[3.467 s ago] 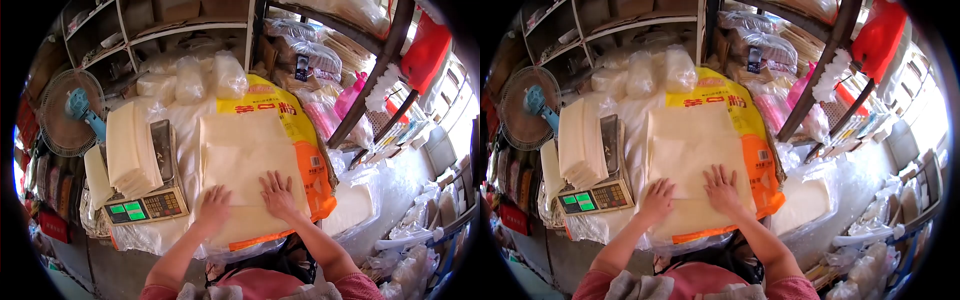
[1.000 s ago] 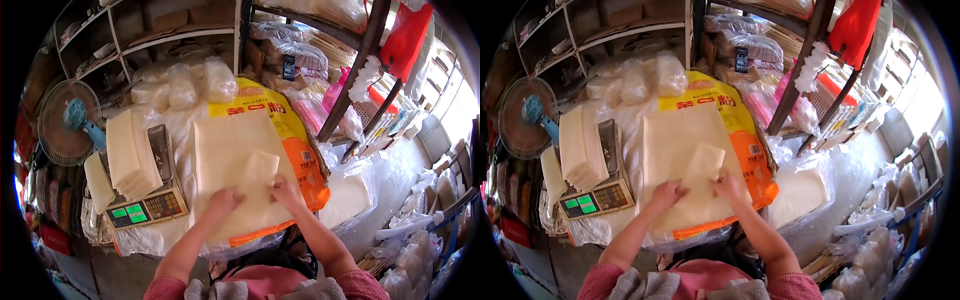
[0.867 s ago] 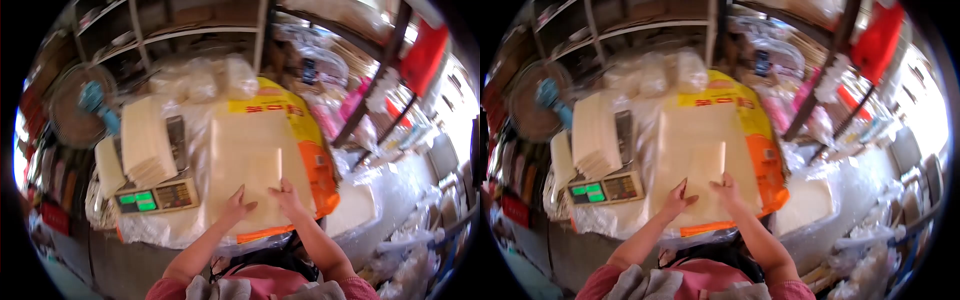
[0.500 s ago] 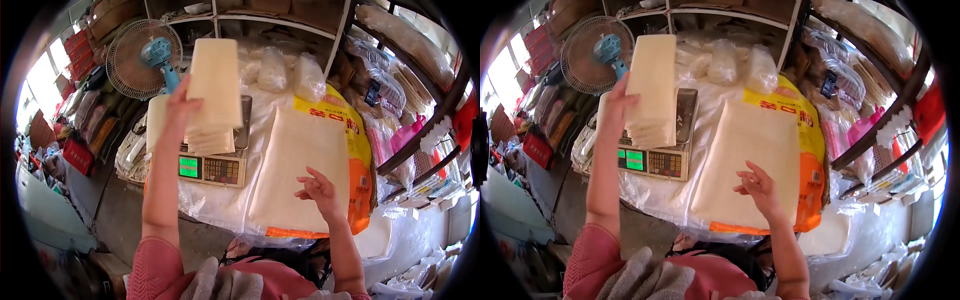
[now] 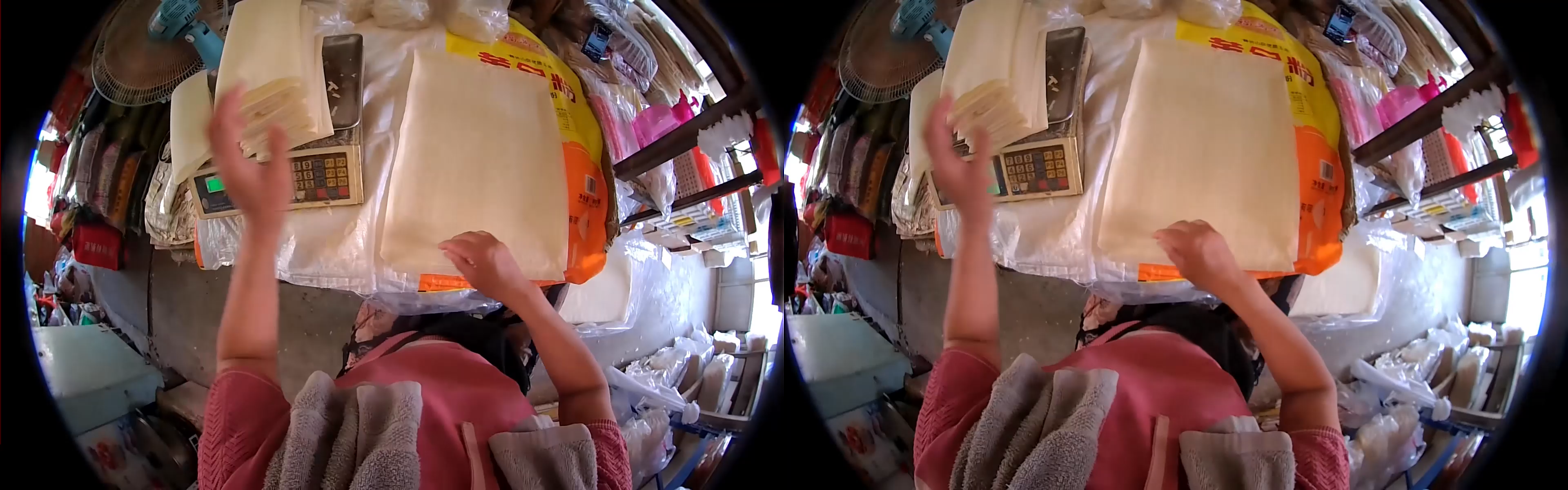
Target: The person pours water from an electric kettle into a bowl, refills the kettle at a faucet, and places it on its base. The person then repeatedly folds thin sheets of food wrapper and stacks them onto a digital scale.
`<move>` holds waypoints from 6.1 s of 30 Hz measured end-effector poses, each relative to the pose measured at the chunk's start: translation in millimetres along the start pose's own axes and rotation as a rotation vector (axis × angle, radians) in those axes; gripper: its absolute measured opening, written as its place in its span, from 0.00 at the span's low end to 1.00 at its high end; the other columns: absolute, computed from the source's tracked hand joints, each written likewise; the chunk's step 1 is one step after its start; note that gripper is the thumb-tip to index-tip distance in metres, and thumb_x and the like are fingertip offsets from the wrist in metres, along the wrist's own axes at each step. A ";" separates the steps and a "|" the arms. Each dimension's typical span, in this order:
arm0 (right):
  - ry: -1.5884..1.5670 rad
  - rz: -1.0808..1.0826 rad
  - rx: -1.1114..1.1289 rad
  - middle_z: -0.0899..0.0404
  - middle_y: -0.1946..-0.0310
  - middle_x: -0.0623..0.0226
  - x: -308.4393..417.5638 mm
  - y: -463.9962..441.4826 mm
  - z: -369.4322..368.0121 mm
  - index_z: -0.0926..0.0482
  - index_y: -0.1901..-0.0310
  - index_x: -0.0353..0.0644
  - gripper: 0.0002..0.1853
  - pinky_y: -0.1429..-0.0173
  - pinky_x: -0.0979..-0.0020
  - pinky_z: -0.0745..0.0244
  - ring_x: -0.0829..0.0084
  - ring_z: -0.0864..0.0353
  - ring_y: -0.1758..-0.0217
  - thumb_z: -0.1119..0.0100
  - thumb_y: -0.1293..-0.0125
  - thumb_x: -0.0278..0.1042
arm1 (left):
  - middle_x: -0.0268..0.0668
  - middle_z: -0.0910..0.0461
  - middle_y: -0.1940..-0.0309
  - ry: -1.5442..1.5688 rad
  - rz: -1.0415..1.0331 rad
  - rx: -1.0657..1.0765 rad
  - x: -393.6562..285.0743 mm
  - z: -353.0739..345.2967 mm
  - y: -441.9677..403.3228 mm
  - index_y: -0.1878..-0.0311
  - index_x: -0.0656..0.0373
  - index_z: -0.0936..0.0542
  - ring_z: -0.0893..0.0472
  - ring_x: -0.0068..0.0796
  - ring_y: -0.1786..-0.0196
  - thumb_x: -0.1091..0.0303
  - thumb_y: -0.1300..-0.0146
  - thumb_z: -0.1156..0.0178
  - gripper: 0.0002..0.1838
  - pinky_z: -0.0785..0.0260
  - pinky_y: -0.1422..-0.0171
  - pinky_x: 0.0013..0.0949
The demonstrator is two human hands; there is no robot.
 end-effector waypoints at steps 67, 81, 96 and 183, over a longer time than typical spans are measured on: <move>0.824 -0.573 0.005 0.24 0.50 0.56 -188.3 -102.1 112.5 0.25 0.55 0.40 0.14 0.35 0.47 0.43 0.58 0.29 0.42 0.43 0.38 0.39 | 0.43 0.33 0.42 -0.201 -0.219 0.938 -58.2 -191.8 180.1 0.43 0.55 0.27 0.36 0.49 0.37 0.49 0.55 0.31 0.36 0.46 0.37 0.61; 0.576 -0.355 -0.057 0.46 0.30 0.55 -118.1 -5.3 37.4 0.38 0.34 0.50 0.26 0.30 0.40 0.54 0.53 0.49 0.27 0.53 0.31 0.45 | 0.43 0.25 0.48 -0.191 -0.231 1.151 -26.0 -179.4 162.4 0.47 0.55 0.25 0.27 0.43 0.45 0.63 0.47 0.39 0.22 0.38 0.41 0.49; 0.237 0.122 -0.261 0.21 0.53 0.64 6.8 22.9 109.5 0.22 0.52 0.41 0.21 0.41 0.60 0.31 0.59 0.23 0.49 0.43 0.52 0.21 | 0.47 0.47 0.30 0.445 0.288 0.578 -16.4 -128.8 130.3 0.27 0.58 0.58 0.44 0.39 0.28 0.77 0.47 0.35 0.50 0.51 0.26 0.39; 0.519 0.196 0.134 0.23 0.71 0.65 18.7 -7.0 -43.4 0.22 0.67 0.44 0.04 0.38 0.49 0.36 0.63 0.22 0.59 0.40 0.44 0.32 | 0.50 0.40 0.34 0.208 0.183 0.425 -25.9 -45.8 132.7 0.32 0.65 0.41 0.43 0.47 0.29 0.65 0.36 0.45 0.31 0.53 0.27 0.44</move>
Point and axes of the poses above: each hand's wrist, its own y-axis away from the middle knuckle, its own z-axis out of the back of the hand, x = y × z, the point moved 7 cm from there along -y, towards the middle knuckle
